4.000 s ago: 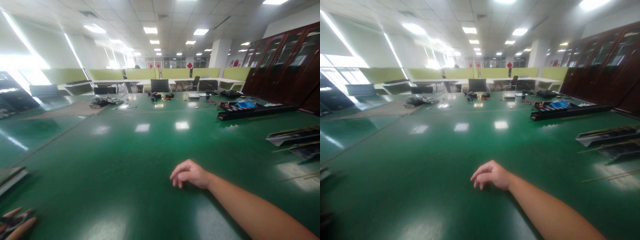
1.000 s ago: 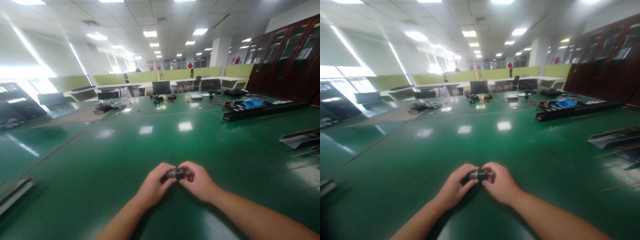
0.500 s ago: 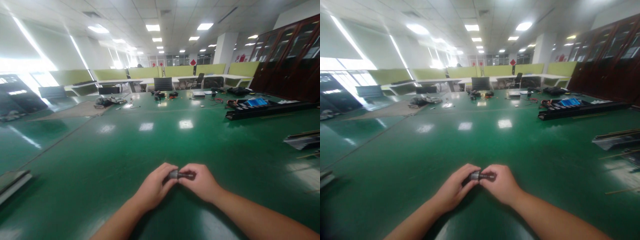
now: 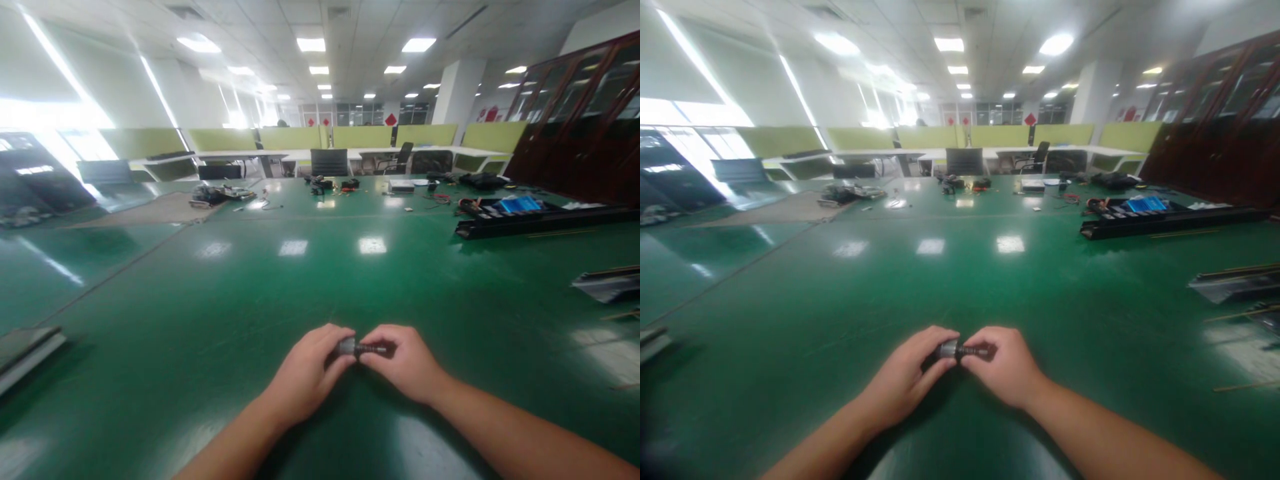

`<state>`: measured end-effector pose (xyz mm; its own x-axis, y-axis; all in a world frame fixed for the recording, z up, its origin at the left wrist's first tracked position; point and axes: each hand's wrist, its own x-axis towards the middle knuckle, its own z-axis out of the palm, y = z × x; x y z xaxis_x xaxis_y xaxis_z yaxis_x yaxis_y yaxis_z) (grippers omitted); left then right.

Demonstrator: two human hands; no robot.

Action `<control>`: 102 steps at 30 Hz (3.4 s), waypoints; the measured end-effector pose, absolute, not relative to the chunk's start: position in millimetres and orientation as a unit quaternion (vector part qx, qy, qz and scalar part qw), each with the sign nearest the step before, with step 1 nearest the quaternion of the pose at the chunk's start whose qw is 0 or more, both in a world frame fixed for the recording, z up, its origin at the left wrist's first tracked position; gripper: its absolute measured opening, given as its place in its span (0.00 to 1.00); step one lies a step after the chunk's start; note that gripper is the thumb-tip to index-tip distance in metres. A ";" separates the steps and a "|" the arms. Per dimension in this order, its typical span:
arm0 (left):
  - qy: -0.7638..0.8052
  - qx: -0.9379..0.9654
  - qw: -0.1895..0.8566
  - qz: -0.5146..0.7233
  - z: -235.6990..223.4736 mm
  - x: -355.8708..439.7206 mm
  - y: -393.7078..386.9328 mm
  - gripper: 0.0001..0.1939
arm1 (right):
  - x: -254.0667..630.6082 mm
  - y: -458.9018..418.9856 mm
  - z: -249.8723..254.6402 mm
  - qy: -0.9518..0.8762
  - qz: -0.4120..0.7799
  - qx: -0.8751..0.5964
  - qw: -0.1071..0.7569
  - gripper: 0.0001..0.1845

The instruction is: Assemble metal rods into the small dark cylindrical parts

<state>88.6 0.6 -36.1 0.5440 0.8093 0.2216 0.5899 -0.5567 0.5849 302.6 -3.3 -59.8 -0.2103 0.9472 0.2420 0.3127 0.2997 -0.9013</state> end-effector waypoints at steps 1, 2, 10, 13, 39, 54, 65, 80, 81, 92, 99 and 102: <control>0.413 0.849 0.226 0.242 -36.3 88.4 0.5 0.14 | 302.5 -3.4 -59.5 -0.682 0.372 -0.461 0.428 0.04; 0.414 0.848 0.224 0.243 -36.4 88.4 0.4 0.14 | 302.4 -3.4 -59.3 -0.681 0.373 -0.461 0.430 0.04; 0.417 0.850 0.211 0.244 -34.9 88.9 -1.5 0.14 | 303.7 -3.2 -60.0 -0.689 0.365 -0.458 0.426 0.04; 0.414 0.852 0.206 0.245 -35.6 88.7 -1.1 0.14 | 304.2 -3.2 -60.9 -0.691 0.363 -0.457 0.427 0.04; 0.406 0.866 0.150 0.250 -33.2 87.3 -0.5 0.15 | 303.9 -6.1 -54.4 -0.680 0.375 -0.456 0.435 0.03; 0.398 0.864 0.167 0.259 -31.3 88.2 -1.2 0.14 | 304.2 -6.3 -57.1 -0.668 0.394 -0.467 0.425 0.04; 0.401 0.857 0.175 0.272 -32.3 87.4 0.6 0.14 | 301.8 -7.3 -58.3 -0.654 0.412 -0.473 0.422 0.05; 0.398 0.853 0.183 0.283 -32.4 85.8 0.6 0.14 | 302.3 -9.4 -56.8 -0.666 0.388 -0.478 0.421 0.05; 0.399 0.853 0.185 0.283 -32.3 85.9 0.6 0.14 | 302.4 -9.5 -56.6 -0.666 0.387 -0.479 0.420 0.05; 0.396 0.849 0.189 0.294 -29.6 85.7 0.5 0.14 | 302.6 -10.2 -56.1 -0.667 0.385 -0.480 0.421 0.06; 0.399 0.846 0.194 0.294 -31.2 84.4 0.5 0.14 | 302.7 -9.7 -57.2 -0.669 0.376 -0.482 0.422 0.06; 0.399 0.846 0.195 0.294 -31.0 84.4 0.5 0.14 | 303.0 -9.8 -57.2 -0.670 0.373 -0.483 0.423 0.06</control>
